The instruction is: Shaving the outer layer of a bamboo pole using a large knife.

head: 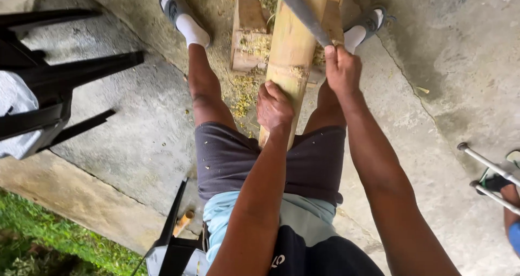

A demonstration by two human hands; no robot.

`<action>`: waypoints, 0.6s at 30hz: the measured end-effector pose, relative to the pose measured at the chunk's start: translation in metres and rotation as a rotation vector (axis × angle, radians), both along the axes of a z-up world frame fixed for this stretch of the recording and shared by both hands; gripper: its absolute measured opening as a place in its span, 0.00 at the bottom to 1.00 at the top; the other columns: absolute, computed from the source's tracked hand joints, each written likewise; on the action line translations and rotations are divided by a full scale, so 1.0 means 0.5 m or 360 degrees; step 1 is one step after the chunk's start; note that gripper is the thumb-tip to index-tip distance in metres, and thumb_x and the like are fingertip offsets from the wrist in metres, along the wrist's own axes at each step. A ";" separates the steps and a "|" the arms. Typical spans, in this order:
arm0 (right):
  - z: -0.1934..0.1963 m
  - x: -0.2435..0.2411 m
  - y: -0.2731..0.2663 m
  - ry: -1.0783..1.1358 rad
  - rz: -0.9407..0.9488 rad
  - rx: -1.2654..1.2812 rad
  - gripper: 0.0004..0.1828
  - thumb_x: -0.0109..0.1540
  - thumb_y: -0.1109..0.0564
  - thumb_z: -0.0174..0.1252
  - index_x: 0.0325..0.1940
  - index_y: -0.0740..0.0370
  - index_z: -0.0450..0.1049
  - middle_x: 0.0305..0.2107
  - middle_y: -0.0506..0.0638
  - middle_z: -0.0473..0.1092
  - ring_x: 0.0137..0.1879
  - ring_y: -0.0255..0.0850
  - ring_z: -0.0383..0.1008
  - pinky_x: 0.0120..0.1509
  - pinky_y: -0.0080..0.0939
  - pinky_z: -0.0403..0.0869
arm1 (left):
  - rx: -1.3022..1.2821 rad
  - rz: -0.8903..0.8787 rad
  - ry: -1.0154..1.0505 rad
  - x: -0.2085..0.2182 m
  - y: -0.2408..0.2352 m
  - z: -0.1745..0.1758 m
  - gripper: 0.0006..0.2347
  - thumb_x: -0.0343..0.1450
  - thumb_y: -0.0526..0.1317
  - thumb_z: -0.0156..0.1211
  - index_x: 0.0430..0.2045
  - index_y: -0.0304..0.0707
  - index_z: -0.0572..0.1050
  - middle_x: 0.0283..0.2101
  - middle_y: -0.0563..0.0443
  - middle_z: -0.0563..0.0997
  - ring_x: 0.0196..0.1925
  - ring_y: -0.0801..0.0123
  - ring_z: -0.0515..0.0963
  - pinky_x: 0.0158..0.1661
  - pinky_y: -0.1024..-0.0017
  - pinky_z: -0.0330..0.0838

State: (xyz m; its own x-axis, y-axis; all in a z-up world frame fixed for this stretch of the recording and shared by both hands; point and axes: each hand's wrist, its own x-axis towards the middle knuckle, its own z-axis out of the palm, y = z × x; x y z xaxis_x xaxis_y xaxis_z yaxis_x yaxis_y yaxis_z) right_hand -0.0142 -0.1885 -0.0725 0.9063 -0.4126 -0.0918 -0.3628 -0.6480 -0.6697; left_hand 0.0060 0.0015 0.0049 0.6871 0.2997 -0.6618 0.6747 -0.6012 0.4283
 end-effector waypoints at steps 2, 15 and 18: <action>-0.020 -0.010 -0.001 -0.0016 0.0140 -0.0055 0.30 0.75 0.38 0.46 0.27 0.59 0.69 0.14 0.51 0.66 0.19 0.46 0.68 0.26 0.49 0.67 | 0.0002 0.0010 -0.0024 -0.015 0.004 -0.011 0.25 0.76 0.55 0.30 0.52 0.40 0.74 0.54 0.37 0.78 0.56 0.41 0.75 0.56 0.50 0.66; -0.037 -0.065 0.016 -0.0310 0.0619 -0.0270 0.33 0.80 0.35 0.42 0.28 0.56 0.66 0.15 0.47 0.61 0.22 0.38 0.63 0.27 0.46 0.65 | 0.0008 -0.0057 0.0026 -0.010 0.000 -0.013 0.24 0.78 0.54 0.29 0.46 0.38 0.75 0.50 0.35 0.79 0.55 0.40 0.76 0.55 0.49 0.66; -0.066 -0.036 -0.012 -0.0140 0.0221 0.0056 0.32 0.76 0.35 0.39 0.25 0.53 0.67 0.13 0.42 0.60 0.17 0.35 0.61 0.19 0.43 0.62 | -0.0024 0.0007 -0.0046 -0.024 0.002 -0.033 0.24 0.76 0.54 0.30 0.50 0.39 0.74 0.51 0.35 0.78 0.55 0.41 0.75 0.54 0.49 0.65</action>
